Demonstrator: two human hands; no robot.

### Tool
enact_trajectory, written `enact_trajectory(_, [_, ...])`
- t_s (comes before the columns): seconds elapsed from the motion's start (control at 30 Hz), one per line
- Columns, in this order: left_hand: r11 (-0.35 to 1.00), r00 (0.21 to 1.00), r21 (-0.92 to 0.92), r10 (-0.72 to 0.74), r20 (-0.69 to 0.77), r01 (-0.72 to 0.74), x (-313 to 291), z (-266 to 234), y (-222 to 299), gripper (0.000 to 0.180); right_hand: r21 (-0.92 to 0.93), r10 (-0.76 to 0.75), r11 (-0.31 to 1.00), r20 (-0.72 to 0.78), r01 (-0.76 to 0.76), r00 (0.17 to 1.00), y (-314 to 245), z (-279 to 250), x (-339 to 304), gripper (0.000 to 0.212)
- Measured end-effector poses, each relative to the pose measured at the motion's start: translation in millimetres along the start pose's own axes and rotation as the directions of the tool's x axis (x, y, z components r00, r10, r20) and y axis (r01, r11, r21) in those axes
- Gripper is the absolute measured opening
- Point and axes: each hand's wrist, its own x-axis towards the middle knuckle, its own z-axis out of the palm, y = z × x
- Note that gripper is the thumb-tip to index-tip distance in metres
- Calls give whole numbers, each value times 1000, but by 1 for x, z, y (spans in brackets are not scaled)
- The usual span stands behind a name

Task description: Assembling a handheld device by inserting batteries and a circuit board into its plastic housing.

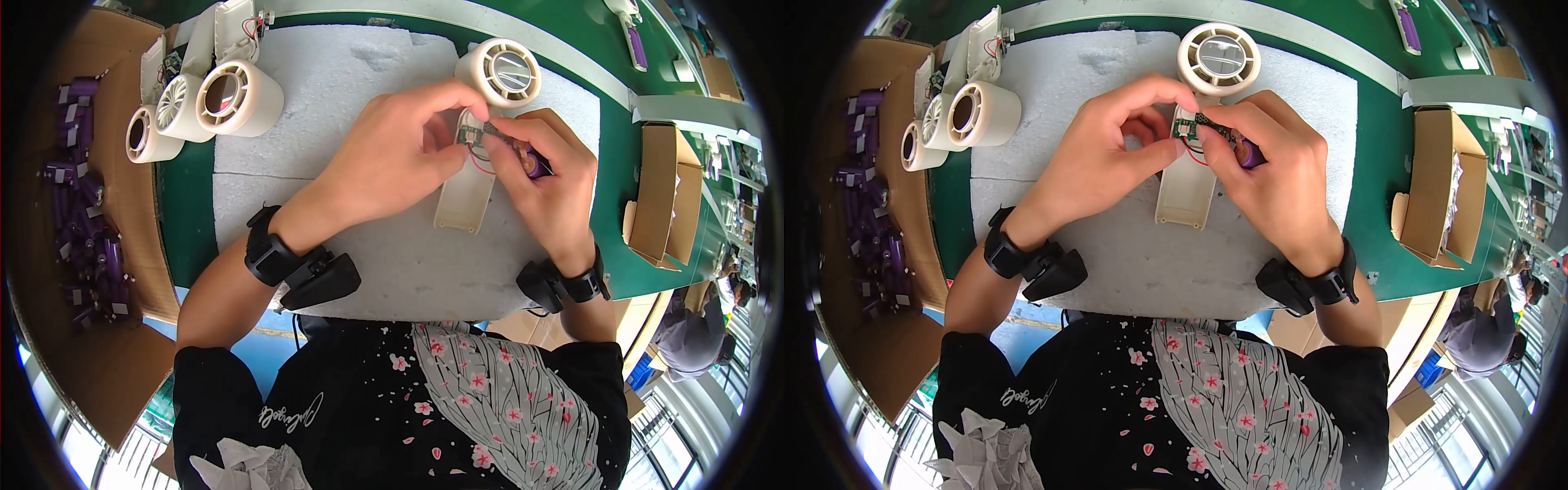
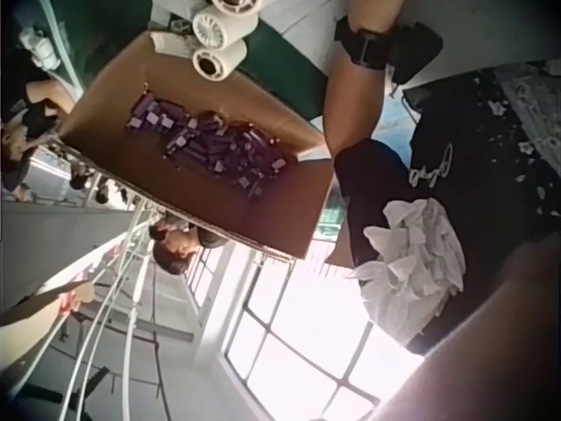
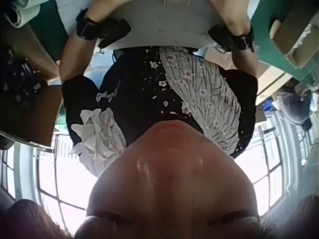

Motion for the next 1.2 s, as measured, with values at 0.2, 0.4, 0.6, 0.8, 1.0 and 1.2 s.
enact_trajectory(0.2, [1000, 1000, -20, -7, -11, 7, 0, 0, 2, 29, -17, 31, 999, 23, -31, 999, -2, -1, 1, 15])
enact_trajectory(0.4, [975, 968, 33, 221, -118, -219, 4, 5, -4, 31, -28, 73, 997, 41, -71, 997, -5, -4, 3, 16])
enact_trajectory(0.6, [981, 981, 75, 186, -60, -181, 6, 2, 1, 33, 1, 189, 982, 117, -190, 975, -3, -8, 3, 20])
enact_trajectory(0.8, [987, 994, 120, 105, 26, -107, 5, -4, 6, 35, 65, 277, 951, 258, -302, 926, -6, -12, 4, 28])
enact_trajectory(1.0, [983, 988, 96, 155, 0, -154, 3, -5, 2, 34, 171, 271, 906, 466, -386, 842, -3, -28, 7, 38])
enact_trajectory(1.2, [979, 978, 101, 187, -91, -177, 4, -12, -2, 34, 430, 268, 663, 628, -613, 731, 5, -37, 12, 48])
